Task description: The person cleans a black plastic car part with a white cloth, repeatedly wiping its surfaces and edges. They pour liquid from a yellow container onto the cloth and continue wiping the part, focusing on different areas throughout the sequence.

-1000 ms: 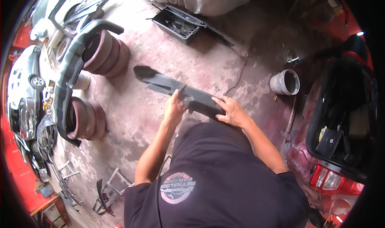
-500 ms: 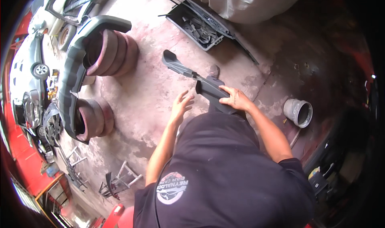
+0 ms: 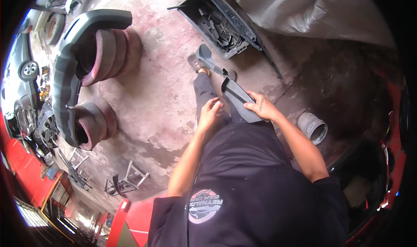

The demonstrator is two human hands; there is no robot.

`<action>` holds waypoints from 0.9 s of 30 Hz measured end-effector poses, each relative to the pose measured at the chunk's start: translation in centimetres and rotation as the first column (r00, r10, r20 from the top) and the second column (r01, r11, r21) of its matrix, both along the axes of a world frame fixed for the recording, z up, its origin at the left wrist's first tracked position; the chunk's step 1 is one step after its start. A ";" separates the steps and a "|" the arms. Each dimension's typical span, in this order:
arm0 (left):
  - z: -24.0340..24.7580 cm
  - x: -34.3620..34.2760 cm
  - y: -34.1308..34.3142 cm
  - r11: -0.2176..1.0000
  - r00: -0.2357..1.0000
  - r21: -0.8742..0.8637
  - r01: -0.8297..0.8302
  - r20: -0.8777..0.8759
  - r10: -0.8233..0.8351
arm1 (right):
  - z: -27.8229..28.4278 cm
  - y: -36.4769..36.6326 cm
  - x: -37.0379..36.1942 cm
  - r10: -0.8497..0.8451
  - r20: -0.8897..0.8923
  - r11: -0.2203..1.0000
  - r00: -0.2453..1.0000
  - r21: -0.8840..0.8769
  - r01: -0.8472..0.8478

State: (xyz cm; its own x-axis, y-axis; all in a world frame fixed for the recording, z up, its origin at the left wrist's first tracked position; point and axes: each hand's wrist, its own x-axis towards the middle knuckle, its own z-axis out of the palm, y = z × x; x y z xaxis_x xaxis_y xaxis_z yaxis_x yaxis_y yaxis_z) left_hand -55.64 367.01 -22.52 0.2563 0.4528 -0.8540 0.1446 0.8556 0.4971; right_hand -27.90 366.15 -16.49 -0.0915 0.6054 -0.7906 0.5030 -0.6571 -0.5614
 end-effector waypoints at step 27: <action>-29.7 3.5 24.0 0.690 0.691 -0.071 -0.720 0.012 0.723 | -30.3 21.6 1.1 0.004 0.073 0.999 0.997 -0.054 -0.001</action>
State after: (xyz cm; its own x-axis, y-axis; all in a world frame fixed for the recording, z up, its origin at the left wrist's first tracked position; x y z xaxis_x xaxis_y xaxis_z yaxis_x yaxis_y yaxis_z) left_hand -52.10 391.00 -52.26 -0.0985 0.4629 -0.8809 -0.5459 0.7150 0.4367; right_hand -26.83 387.76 -46.75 -0.0340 0.5616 -0.8267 0.5429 -0.6841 -0.4870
